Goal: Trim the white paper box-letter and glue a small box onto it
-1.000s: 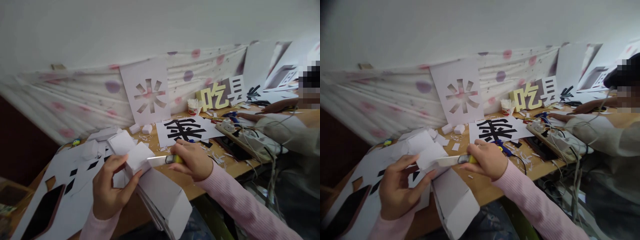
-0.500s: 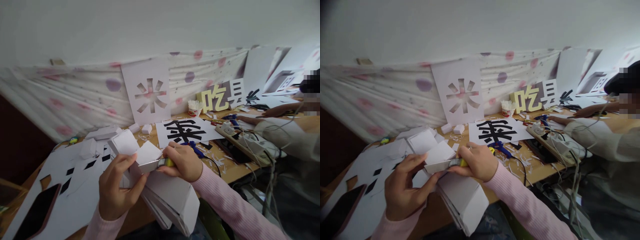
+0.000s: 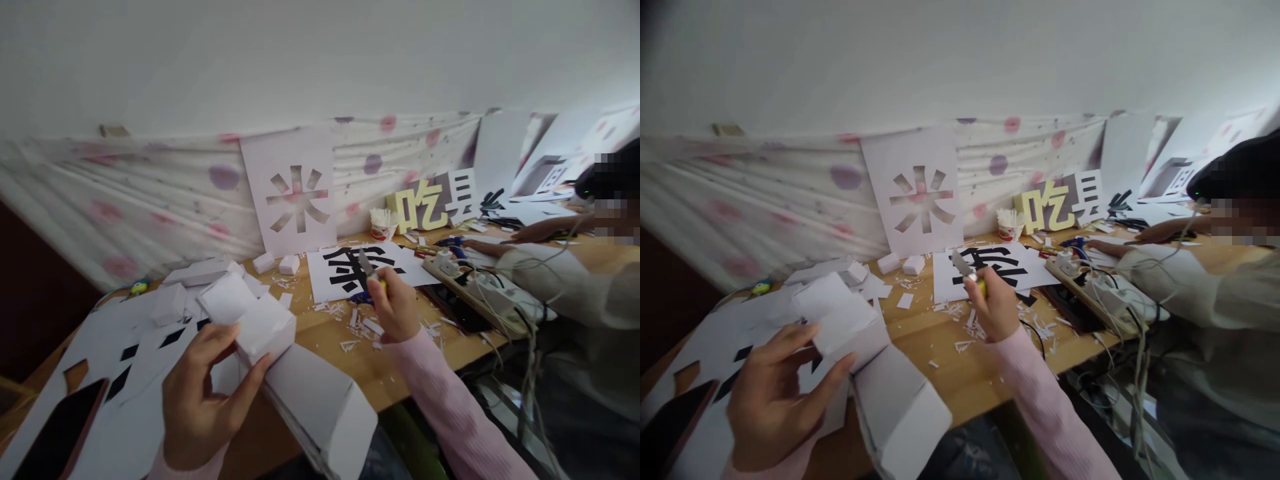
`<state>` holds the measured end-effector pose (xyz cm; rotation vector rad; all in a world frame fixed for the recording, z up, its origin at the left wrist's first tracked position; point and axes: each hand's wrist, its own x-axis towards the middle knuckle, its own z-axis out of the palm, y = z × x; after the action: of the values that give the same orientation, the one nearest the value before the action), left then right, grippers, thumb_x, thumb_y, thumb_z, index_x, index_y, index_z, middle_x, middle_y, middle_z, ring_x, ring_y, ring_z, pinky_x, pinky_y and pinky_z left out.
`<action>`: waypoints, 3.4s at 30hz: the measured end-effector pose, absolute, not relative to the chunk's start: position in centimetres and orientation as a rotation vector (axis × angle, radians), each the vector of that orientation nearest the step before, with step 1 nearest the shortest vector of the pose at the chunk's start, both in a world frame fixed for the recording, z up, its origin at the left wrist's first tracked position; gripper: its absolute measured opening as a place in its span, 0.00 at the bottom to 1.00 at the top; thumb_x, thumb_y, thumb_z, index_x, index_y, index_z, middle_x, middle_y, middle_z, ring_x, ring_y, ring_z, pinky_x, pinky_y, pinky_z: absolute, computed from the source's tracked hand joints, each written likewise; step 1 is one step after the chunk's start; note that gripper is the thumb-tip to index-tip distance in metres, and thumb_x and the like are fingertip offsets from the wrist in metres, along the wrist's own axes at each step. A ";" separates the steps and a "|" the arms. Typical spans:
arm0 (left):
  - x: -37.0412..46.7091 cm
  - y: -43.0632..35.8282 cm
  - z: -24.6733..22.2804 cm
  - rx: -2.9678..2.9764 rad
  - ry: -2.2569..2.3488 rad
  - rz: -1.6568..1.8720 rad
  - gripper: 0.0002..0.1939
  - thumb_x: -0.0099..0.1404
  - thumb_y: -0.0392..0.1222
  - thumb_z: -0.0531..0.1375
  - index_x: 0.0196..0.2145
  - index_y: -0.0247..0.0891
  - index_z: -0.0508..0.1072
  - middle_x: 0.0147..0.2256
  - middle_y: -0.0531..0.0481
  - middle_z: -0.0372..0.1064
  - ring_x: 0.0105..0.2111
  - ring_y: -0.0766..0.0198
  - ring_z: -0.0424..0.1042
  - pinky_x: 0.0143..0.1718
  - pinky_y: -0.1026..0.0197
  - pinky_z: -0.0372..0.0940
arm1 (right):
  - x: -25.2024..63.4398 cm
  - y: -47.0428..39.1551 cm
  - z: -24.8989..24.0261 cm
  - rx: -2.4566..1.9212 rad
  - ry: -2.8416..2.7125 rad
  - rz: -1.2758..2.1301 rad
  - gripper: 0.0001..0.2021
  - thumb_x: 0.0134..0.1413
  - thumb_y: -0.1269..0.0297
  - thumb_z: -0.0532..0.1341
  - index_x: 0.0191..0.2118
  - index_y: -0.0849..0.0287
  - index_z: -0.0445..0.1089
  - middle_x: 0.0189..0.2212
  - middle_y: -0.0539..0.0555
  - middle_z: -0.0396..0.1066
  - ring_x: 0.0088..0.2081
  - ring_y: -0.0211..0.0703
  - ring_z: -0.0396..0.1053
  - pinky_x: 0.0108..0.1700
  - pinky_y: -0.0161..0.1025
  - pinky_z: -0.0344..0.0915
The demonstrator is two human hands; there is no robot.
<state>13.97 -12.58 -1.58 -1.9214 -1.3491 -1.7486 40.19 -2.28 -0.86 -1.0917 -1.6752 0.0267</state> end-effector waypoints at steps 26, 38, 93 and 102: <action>14.9 -12.2 -1.1 -1.947 -1.281 -1.748 0.23 0.54 0.36 0.70 0.48 0.40 0.72 0.40 0.47 0.73 0.40 0.56 0.74 0.35 0.56 0.76 | 35.8 -3.5 0.2 -0.637 -2.149 -0.057 0.27 0.66 0.40 0.45 0.32 0.58 0.65 0.23 0.53 0.68 0.26 0.41 0.66 0.28 0.35 0.58; 14.7 -12.6 -1.1 -1.900 -1.354 -1.801 0.24 0.55 0.37 0.69 0.49 0.40 0.71 0.43 0.47 0.71 0.43 0.57 0.74 0.35 0.58 0.76 | 37.8 -3.9 1.8 -0.612 -2.141 0.066 0.22 0.66 0.45 0.48 0.30 0.57 0.62 0.21 0.49 0.64 0.21 0.36 0.60 0.25 0.33 0.54; 15.4 -12.3 0.2 -2.247 -1.531 -2.184 0.17 0.60 0.48 0.67 0.44 0.45 0.68 0.35 0.53 0.72 0.31 0.65 0.73 0.30 0.66 0.68 | 36.8 -5.0 1.3 -0.611 -2.114 0.432 0.31 0.60 0.32 0.44 0.24 0.56 0.55 0.17 0.44 0.52 0.19 0.33 0.50 0.23 0.33 0.47; 14.4 -12.3 0.1 -2.458 -1.505 -2.242 0.22 0.52 0.44 0.72 0.44 0.46 0.73 0.40 0.51 0.76 0.35 0.62 0.76 0.33 0.65 0.71 | 36.3 -7.0 3.5 -0.434 -2.364 0.398 0.30 0.64 0.36 0.43 0.26 0.57 0.62 0.17 0.46 0.57 0.19 0.34 0.53 0.23 0.35 0.45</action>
<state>14.43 -12.31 0.09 -2.4577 -1.5052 -2.2419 36.27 -6.98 3.50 -0.4336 -2.3637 0.3976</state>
